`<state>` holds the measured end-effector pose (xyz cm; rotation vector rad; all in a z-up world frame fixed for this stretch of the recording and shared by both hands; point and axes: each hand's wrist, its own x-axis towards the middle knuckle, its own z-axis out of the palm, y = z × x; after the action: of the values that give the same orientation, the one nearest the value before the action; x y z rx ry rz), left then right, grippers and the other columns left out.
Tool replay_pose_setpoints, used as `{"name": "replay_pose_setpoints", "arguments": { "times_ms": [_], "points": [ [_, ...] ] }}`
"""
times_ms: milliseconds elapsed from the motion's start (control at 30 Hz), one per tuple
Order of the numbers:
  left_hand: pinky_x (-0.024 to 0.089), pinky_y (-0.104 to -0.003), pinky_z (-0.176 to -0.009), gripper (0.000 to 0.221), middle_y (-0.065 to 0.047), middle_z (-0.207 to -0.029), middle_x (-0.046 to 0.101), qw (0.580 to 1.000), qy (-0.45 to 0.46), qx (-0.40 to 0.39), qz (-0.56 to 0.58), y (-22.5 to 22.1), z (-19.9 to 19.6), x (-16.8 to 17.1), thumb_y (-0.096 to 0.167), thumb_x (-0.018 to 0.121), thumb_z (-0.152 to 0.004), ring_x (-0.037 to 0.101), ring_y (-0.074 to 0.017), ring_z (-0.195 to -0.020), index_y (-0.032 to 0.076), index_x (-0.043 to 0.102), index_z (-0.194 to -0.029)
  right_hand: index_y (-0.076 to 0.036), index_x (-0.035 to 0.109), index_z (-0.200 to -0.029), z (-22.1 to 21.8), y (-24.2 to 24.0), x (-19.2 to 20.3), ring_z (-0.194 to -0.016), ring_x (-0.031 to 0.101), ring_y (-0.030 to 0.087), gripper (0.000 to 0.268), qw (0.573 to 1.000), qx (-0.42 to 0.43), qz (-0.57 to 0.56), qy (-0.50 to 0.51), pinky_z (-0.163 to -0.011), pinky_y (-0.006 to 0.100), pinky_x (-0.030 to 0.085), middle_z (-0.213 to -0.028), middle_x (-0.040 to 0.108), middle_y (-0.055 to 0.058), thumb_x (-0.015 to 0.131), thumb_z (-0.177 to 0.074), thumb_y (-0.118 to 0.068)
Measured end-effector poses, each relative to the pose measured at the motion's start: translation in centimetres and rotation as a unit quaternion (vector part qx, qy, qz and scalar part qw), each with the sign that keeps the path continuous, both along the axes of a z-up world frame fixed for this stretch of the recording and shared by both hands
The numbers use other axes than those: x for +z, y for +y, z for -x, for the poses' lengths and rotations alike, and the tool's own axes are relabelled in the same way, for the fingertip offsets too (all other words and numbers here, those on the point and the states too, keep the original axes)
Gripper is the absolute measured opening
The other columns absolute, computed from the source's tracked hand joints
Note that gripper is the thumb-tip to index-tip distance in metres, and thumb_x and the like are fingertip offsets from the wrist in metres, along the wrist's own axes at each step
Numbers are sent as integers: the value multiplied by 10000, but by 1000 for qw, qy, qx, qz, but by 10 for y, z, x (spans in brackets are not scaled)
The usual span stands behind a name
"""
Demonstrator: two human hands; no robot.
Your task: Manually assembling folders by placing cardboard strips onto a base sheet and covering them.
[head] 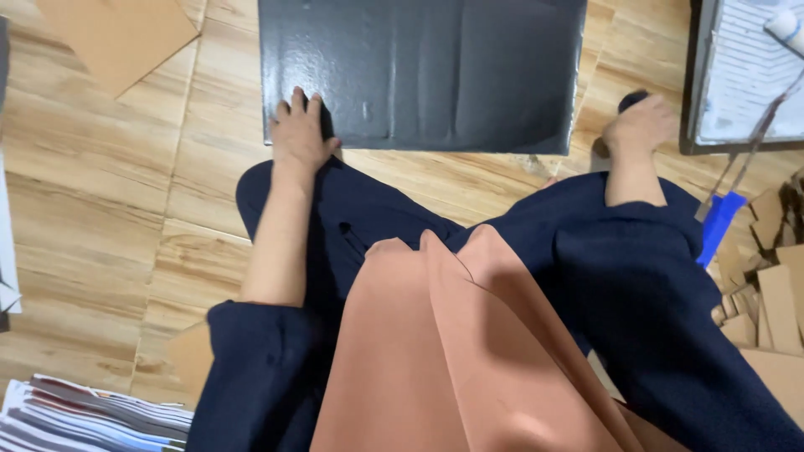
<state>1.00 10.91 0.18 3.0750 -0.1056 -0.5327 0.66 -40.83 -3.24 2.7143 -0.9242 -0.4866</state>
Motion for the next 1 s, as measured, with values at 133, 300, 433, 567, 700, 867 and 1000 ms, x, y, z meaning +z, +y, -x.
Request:
{"name": "replay_pose_setpoints", "arguments": {
  "times_ms": [133, 300, 433, 567, 700, 867, 1000],
  "points": [
    [280, -530, -966, 920, -205, -1404, 234, 999, 9, -26, -28, -15, -1, 4, 583, 645, -653, 306, -409, -1232, 110, 281, -1353, -54, 428, -1195, -6, 9, 16, -988, 404, 333, 805, 986, -67, 73, -136, -786, 411, 394, -1183, 372, 145, 755, -543, -394],
    [269, -587, -943, 867, -169, -1413, 208, 988, -26, 136, 62, -11, -3, 8, 587, 606, -725, 244, -366, -1257, 129, 243, -1365, -49, 547, -1169, -9, -5, 13, -1122, 359, 296, 725, 974, -215, 1, -69, -892, 437, 317, -1232, 364, 120, 616, -719, -613],
    [422, -514, -820, 792, -95, -1288, 309, 910, -52, 384, 146, 11, -16, -7, 441, 762, -670, 322, -333, -1140, 111, 332, -1247, -197, 544, -838, -11, -17, 3, -380, 631, 117, 217, 701, -396, -338, -487, -274, 331, 444, -620, 620, 47, 531, -650, -92],
    [444, -511, -796, 751, -73, -1193, 337, 900, -60, 411, 132, 13, -21, 1, 409, 837, -586, 385, -335, -1076, 123, 408, -1132, -89, 461, -631, -23, -32, -13, -300, 452, 109, 278, 583, -421, -403, -566, -260, 263, 289, -467, 535, 64, 646, -834, -131],
    [383, -449, -909, 822, -52, -1225, 382, 847, -1, 504, 170, 18, -28, 8, 366, 897, -498, 360, -286, -1159, 176, 427, -1145, -216, 625, -634, -27, -80, -93, -664, 612, 174, 232, 839, -227, -201, -452, -576, 342, 449, -693, 640, -27, 646, -684, -442],
    [384, -404, -933, 688, -35, -1216, 404, 817, 38, 536, 210, 22, -30, -3, 316, 885, -523, 363, -263, -1172, 193, 501, -1080, -107, 542, -560, -13, 27, -8, -529, 539, 217, 456, 929, -130, -308, -160, -530, 362, 382, -555, 547, 62, 699, -761, -484],
    [426, -469, -851, 629, -79, -1045, 495, 828, -35, 489, 272, 33, -28, -35, 245, 866, -544, 540, -343, -1018, 129, 482, -1027, -43, 579, -994, -11, 39, -9, -931, 577, 390, 619, 914, -154, -309, -211, -754, 463, 480, -933, 610, 235, 871, -579, -399]
  ]
}}
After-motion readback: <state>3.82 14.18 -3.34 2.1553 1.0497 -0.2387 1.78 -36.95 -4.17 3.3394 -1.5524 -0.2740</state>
